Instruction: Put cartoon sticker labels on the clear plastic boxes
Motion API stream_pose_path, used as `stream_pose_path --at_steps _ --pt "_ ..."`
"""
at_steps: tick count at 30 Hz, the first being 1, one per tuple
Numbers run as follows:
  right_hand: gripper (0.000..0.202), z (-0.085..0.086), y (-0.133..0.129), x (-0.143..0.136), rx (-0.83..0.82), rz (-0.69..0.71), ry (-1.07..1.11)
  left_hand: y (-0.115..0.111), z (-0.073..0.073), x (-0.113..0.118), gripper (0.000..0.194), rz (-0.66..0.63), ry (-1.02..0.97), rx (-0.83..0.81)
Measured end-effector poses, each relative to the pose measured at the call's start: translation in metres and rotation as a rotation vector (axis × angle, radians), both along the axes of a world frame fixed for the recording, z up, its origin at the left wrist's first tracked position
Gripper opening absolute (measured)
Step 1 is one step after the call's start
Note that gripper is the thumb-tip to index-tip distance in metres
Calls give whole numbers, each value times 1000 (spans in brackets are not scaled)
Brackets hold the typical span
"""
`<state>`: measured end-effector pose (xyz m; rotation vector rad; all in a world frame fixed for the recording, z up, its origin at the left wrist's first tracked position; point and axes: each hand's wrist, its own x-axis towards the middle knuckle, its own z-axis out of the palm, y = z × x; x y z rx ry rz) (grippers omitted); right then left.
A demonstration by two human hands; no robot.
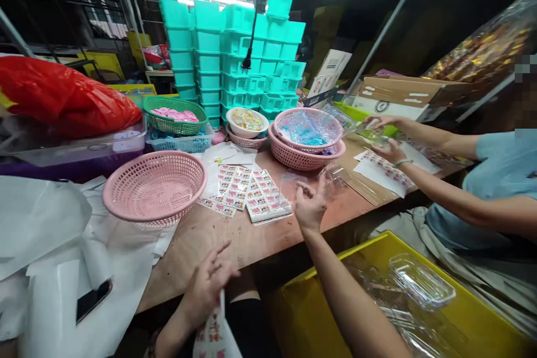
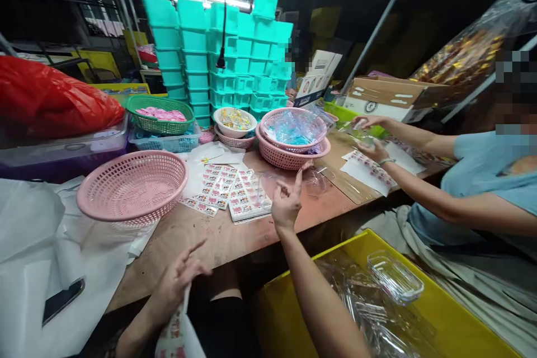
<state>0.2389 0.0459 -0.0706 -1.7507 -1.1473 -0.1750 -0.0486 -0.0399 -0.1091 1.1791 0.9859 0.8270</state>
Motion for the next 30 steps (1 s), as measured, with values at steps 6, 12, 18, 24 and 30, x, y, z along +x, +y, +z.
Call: stream_pose_path --at_steps 6,12,18,24,30 --pt "104 -18 -50 -140 62 448 1057 8 31 14 106 237 381 359" --pt "113 -17 -75 -169 -110 582 1173 5 31 -29 88 411 490 399" --pt "46 16 -94 -106 4 374 327 19 37 -61 92 125 631 480" --pt "50 46 -77 -84 -332 736 168 35 44 -58 96 -32 663 549" --pt "58 68 -46 -105 -713 975 434 30 34 -60 90 -11 587 443"
